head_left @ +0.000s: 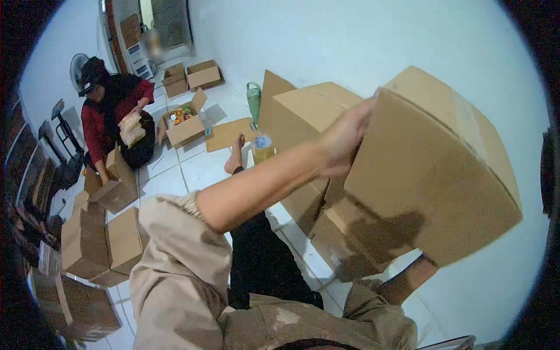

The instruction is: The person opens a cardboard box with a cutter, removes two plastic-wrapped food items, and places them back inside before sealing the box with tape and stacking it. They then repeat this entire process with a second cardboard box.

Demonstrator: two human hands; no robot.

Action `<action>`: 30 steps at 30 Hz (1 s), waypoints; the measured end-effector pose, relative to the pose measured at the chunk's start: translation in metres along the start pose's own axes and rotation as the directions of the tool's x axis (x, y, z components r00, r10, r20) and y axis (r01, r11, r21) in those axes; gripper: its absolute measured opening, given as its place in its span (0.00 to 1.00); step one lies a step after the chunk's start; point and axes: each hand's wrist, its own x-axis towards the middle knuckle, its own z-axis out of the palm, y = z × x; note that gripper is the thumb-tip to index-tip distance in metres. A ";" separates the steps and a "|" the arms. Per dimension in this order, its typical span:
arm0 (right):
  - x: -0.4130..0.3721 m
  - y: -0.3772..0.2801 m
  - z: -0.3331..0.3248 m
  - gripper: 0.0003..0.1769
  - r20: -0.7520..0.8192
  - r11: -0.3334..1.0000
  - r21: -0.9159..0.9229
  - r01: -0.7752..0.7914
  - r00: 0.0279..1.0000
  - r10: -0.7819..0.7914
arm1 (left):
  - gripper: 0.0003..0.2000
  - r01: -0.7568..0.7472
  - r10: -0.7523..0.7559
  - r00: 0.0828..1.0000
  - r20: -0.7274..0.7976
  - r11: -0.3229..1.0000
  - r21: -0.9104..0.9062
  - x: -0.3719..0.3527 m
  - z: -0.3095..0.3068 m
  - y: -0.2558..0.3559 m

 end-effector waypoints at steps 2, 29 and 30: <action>-0.003 -0.011 0.024 0.50 0.078 1.000 0.011 0.011 0.997 -0.011 | 0.27 -0.018 0.018 1.000 -0.016 1.000 -0.008 -0.035 0.006 -0.001; -0.210 0.171 0.356 0.31 0.931 0.671 -0.062 -0.739 0.199 0.305 | 0.29 0.316 0.324 0.199 -0.925 0.872 0.373 -0.496 -0.272 -0.200; -0.211 0.177 0.357 0.31 0.919 0.787 -0.176 -0.592 0.187 0.346 | 0.29 0.317 0.314 0.191 -0.930 0.877 0.362 -0.508 -0.273 -0.195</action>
